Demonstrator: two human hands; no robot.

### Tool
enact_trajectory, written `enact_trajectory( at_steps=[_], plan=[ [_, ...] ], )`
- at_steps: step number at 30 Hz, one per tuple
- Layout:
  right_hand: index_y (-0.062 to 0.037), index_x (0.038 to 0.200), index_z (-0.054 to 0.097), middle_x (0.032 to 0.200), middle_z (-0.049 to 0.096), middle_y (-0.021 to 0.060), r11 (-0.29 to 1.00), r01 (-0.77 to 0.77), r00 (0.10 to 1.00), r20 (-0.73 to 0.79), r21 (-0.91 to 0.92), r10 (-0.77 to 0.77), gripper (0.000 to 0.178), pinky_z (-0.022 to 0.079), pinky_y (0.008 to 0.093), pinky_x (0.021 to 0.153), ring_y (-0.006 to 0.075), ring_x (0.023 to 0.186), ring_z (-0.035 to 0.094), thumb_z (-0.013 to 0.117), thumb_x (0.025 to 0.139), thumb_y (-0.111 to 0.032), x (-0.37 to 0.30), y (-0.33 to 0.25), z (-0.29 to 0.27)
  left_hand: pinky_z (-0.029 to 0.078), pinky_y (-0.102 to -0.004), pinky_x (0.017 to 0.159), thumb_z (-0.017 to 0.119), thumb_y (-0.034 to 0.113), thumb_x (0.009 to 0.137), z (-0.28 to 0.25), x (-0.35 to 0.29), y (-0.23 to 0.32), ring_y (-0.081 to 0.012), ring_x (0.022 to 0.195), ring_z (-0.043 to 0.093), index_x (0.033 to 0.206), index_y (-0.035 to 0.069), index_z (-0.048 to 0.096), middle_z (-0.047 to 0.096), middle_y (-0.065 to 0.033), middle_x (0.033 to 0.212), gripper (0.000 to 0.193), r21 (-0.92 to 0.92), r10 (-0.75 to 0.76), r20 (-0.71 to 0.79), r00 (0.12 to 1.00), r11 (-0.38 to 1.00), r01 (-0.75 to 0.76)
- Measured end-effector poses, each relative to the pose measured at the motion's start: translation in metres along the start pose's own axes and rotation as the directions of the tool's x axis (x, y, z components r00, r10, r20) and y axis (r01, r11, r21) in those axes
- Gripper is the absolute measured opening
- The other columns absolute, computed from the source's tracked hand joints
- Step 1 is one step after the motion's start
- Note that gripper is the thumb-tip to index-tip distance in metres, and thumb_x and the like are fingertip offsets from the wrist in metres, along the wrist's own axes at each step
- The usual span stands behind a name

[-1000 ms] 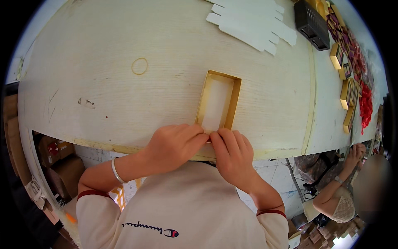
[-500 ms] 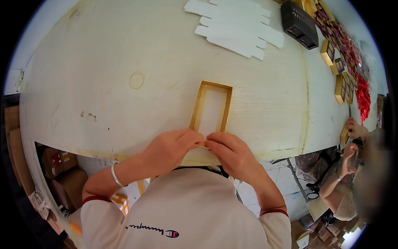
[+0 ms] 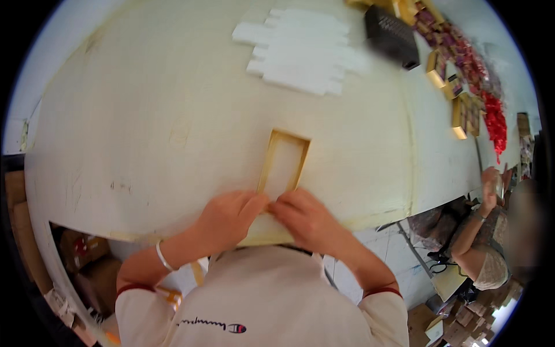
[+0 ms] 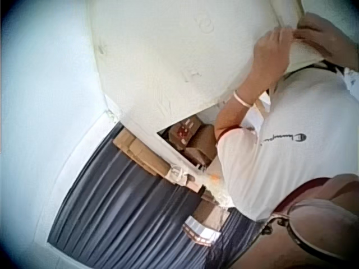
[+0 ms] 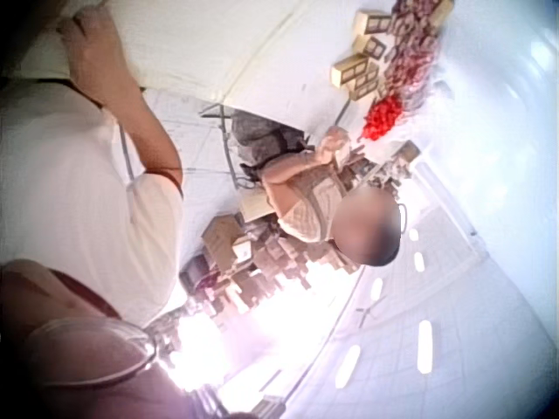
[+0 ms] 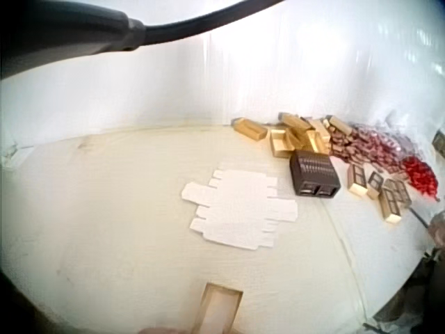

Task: The person folds flat cardboard pieces into small rectangular boxes by hand. They repeatedly fold the side flaps and tuck them to form the box shape, then place the finished boxes on the table.

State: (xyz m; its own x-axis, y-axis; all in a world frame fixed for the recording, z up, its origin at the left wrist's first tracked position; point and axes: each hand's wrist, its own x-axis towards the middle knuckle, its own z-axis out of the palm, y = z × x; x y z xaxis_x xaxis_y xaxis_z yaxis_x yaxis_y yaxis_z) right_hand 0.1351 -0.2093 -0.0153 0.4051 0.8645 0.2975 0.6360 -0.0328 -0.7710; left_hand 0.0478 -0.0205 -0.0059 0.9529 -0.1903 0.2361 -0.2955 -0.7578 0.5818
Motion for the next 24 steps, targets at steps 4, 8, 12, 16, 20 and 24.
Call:
enact_trajectory(
  at_steps=[4, 8, 12, 16, 20, 24],
  plan=[
    [0.0016, 0.096, 0.060, 0.087, 0.050, 0.0109, 0.996, 0.030, 0.999, 0.020, -0.089, -0.028, 0.033, 0.044, 0.0359, 0.067, 0.0278, 0.076, 0.047, 0.058, 0.064, 0.008, 0.001, -0.001, -0.005, 0.046, -0.0346, 0.053, 0.064, 0.004, 0.079, -0.005, -0.002, 0.003, -0.0258, 0.065, 0.059, 0.101, 0.004, 0.056, 0.060, -0.0081, 0.077, 0.023, -0.053, -0.061, 0.064, 0.996, 0.996, 0.065],
    [0.0007, 0.095, 0.062, 0.088, 0.053, 0.0105, 0.984, 0.006, 0.988, 0.150, -0.180, 0.022, 0.031, 0.046, 0.0357, 0.069, 0.0279, 0.082, 0.052, 0.059, 0.064, 0.006, 0.002, -0.011, -0.047, 0.046, -0.0318, 0.051, 0.073, 0.012, 0.078, -0.024, 0.006, 0.010, -0.0230, 0.059, 0.058, 0.114, 0.003, 0.056, 0.062, -0.0076, 0.077, 0.041, -0.242, -0.088, 0.073, 0.993, 0.965, 0.103],
    [0.0018, 0.103, 0.063, 0.102, 0.063, 0.0164, 0.802, 0.079, 0.996, 0.014, -0.592, -0.088, 0.025, 0.051, 0.0411, 0.077, 0.0319, 0.091, 0.062, 0.059, 0.078, 0.001, 0.015, 0.011, -0.134, 0.044, -0.0298, 0.049, 0.077, 0.012, 0.075, -0.008, -0.021, -0.009, -0.0186, 0.053, 0.053, 0.120, 0.006, 0.055, 0.061, -0.0053, 0.074, 0.050, -0.281, -0.209, -0.147, 0.967, 0.946, 0.162],
    [-0.0122, 0.139, 0.043, 0.146, 0.034, 0.0159, 0.606, -0.395, 0.891, -0.449, -0.690, 0.069, 0.065, 0.052, 0.0401, 0.083, 0.0347, 0.102, 0.061, 0.072, 0.082, -0.025, 0.086, 0.028, -0.315, 0.045, -0.0299, 0.050, 0.076, 0.012, 0.075, 0.002, -0.018, -0.011, -0.0193, 0.054, 0.054, 0.117, 0.006, 0.057, 0.061, -0.0052, 0.073, 0.046, -0.182, -0.092, -0.166, 0.982, 0.981, 0.061],
    [-0.0078, 0.138, 0.042, 0.134, 0.052, 0.0156, 0.695, -0.377, 0.870, -0.491, -0.612, 0.041, 0.067, 0.051, 0.0382, 0.085, 0.0276, 0.101, 0.063, 0.075, 0.081, -0.020, 0.140, 0.042, -0.301, 0.045, -0.0308, 0.050, 0.074, 0.010, 0.076, -0.004, -0.014, -0.011, -0.0202, 0.056, 0.057, 0.108, 0.006, 0.061, 0.061, -0.0056, 0.072, 0.035, -0.163, -0.116, -0.168, 0.979, 0.983, 0.089],
    [-0.0051, 0.138, 0.044, 0.142, 0.042, 0.0214, 0.706, -0.051, 0.993, 0.038, -0.707, 0.110, 0.087, 0.029, 0.0461, 0.110, 0.0381, 0.133, 0.037, 0.073, 0.074, -0.056, 0.144, 0.100, -0.157, 0.045, -0.0313, 0.050, 0.073, 0.008, 0.076, -0.006, -0.012, -0.006, -0.0214, 0.057, 0.058, 0.096, 0.005, 0.066, 0.060, -0.0063, 0.070, 0.021, -0.151, -0.129, -0.169, 0.977, 0.983, 0.104]
  ],
)
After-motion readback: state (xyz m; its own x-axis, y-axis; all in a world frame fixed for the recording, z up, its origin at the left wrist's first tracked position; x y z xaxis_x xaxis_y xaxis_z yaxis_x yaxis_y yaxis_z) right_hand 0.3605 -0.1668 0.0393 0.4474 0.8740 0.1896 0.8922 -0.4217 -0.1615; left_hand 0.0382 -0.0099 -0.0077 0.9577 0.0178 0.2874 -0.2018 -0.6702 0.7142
